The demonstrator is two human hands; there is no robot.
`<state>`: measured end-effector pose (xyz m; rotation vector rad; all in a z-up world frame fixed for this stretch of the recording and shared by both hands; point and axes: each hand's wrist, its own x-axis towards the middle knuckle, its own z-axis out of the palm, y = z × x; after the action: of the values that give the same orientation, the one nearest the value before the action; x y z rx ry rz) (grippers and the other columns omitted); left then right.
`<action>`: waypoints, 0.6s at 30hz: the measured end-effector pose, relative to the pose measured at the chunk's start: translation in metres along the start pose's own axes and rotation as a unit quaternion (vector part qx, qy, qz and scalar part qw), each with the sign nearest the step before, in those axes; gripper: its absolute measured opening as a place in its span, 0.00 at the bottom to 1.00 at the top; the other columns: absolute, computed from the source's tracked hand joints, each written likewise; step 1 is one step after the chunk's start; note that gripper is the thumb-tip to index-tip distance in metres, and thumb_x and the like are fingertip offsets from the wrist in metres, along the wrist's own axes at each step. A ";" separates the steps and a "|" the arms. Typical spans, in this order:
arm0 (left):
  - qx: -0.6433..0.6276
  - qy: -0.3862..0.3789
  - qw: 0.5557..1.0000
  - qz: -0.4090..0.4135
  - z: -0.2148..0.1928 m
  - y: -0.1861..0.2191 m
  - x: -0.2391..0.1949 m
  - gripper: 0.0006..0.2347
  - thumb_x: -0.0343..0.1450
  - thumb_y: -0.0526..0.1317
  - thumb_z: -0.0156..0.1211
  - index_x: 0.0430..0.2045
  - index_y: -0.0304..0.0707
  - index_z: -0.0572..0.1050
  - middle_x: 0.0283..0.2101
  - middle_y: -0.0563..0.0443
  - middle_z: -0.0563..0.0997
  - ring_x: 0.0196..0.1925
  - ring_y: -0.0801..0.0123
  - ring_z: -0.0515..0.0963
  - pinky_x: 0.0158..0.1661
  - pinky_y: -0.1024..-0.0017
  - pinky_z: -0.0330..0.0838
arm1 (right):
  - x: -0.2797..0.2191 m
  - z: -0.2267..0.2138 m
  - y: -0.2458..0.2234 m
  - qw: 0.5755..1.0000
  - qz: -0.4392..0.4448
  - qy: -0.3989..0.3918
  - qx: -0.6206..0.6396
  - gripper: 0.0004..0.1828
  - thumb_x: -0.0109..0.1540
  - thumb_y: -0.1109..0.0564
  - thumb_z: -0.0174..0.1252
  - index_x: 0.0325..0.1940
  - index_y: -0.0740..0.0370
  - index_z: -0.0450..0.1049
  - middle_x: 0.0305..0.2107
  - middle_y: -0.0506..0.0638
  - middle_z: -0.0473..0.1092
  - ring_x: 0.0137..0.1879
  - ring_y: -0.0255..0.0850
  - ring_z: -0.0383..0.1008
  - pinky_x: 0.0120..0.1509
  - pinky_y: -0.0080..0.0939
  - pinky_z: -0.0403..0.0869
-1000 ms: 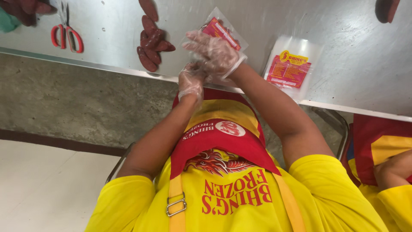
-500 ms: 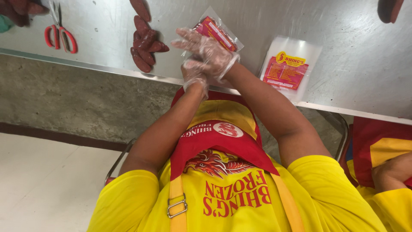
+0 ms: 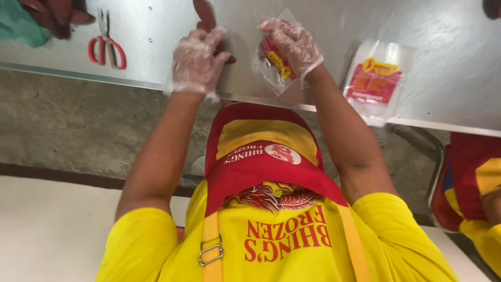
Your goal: The person picks up sausages and places them into plastic bags by hand on a metal table.
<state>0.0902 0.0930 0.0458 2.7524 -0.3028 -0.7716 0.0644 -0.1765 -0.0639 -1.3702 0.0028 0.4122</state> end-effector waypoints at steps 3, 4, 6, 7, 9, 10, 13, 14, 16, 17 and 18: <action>0.077 -0.059 0.994 0.042 -0.012 -0.006 0.035 0.20 0.72 0.47 0.64 0.58 0.43 0.72 0.53 0.35 0.76 0.53 0.48 0.77 0.53 0.53 0.71 | 0.008 -0.001 0.003 0.997 0.011 0.033 0.070 0.34 0.68 0.37 0.58 0.66 0.68 0.71 0.63 0.56 0.70 0.69 0.46 0.72 0.75 0.47 0.72; 0.094 -0.072 0.991 0.061 -0.008 -0.006 0.044 0.21 0.73 0.47 0.64 0.58 0.40 0.71 0.54 0.34 0.75 0.52 0.48 0.78 0.53 0.54 0.71 | 0.010 -0.006 0.006 0.996 -0.022 0.030 0.081 0.35 0.68 0.37 0.56 0.67 0.66 0.71 0.63 0.55 0.71 0.70 0.45 0.72 0.77 0.45 0.71; 0.138 -0.108 0.982 0.073 -0.003 -0.006 0.056 0.22 0.71 0.43 0.66 0.58 0.34 0.70 0.53 0.33 0.76 0.52 0.48 0.79 0.52 0.58 0.74 | 0.014 -0.010 0.016 0.986 -0.035 0.086 0.140 0.34 0.68 0.37 0.58 0.66 0.66 0.72 0.60 0.55 0.73 0.67 0.45 0.74 0.74 0.45 0.73; 0.161 -0.124 0.976 0.080 -0.004 -0.003 0.059 0.23 0.70 0.40 0.66 0.59 0.31 0.69 0.53 0.32 0.76 0.52 0.48 0.79 0.52 0.60 0.75 | 0.014 -0.011 0.021 0.971 -0.016 0.144 0.190 0.32 0.67 0.38 0.61 0.63 0.67 0.72 0.57 0.56 0.74 0.63 0.47 0.75 0.70 0.46 0.77; 0.172 -0.151 0.969 0.098 -0.019 -0.005 0.058 0.28 0.68 0.46 0.70 0.58 0.26 0.68 0.51 0.31 0.78 0.50 0.51 0.80 0.51 0.63 0.77 | 0.004 -0.005 0.030 0.936 -0.035 0.269 0.225 0.33 0.65 0.38 0.66 0.61 0.68 0.74 0.52 0.56 0.76 0.56 0.48 0.76 0.64 0.49 0.78; 0.176 -0.164 0.965 0.104 -0.029 -0.005 0.055 0.31 0.67 0.49 0.71 0.58 0.23 0.68 0.50 0.31 0.78 0.49 0.53 0.81 0.51 0.65 0.77 | -0.006 0.000 0.031 0.917 -0.071 0.332 0.209 0.35 0.63 0.38 0.68 0.61 0.68 0.75 0.52 0.56 0.75 0.54 0.48 0.74 0.62 0.50 0.76; -0.082 -0.171 0.982 0.024 -0.054 -0.018 0.040 0.17 0.73 0.50 0.62 0.52 0.45 0.74 0.49 0.51 0.82 0.45 0.63 0.81 0.48 0.63 0.77 | -0.050 0.043 0.024 0.884 -0.178 0.380 -0.208 0.39 0.60 0.38 0.72 0.67 0.61 0.71 0.56 0.56 0.72 0.61 0.51 0.68 0.70 0.51 0.68; -0.173 -0.136 0.975 0.017 -0.055 -0.024 0.030 0.15 0.73 0.49 0.64 0.51 0.44 0.76 0.47 0.52 0.84 0.42 0.65 0.83 0.46 0.67 0.80 | -0.066 0.063 0.019 0.828 -0.200 0.340 -0.398 0.40 0.60 0.38 0.73 0.70 0.57 0.69 0.58 0.56 0.70 0.66 0.53 0.66 0.76 0.51 0.65; -0.350 -0.062 0.935 0.002 -0.048 -0.032 0.010 0.13 0.72 0.47 0.67 0.47 0.44 0.79 0.44 0.54 0.86 0.36 0.69 0.85 0.43 0.73 0.86 | -0.082 0.087 0.011 0.767 -0.181 0.329 -0.520 0.45 0.55 0.36 0.75 0.70 0.55 0.69 0.56 0.59 0.71 0.63 0.53 0.68 0.70 0.53 0.63; -0.375 -0.070 0.923 -0.047 -0.040 -0.033 0.002 0.12 0.71 0.45 0.68 0.44 0.43 0.79 0.42 0.55 0.86 0.35 0.70 0.85 0.41 0.73 0.85 | -0.086 0.090 0.009 0.731 -0.172 0.320 -0.578 0.47 0.53 0.35 0.77 0.70 0.54 0.69 0.55 0.60 0.71 0.61 0.53 0.69 0.68 0.54 0.62; -0.399 -0.076 0.908 -0.098 -0.029 -0.032 -0.007 0.11 0.70 0.44 0.69 0.41 0.42 0.79 0.41 0.55 0.86 0.34 0.71 0.85 0.40 0.73 0.85 | -0.086 0.089 0.011 0.739 -0.142 0.335 -0.567 0.44 0.55 0.40 0.75 0.72 0.53 0.69 0.53 0.56 0.72 0.59 0.51 0.70 0.66 0.53 0.63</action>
<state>0.1039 0.1312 0.0629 1.9615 0.2305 -0.9049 -0.0399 -0.1153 -0.0350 -2.6324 0.1577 -0.4870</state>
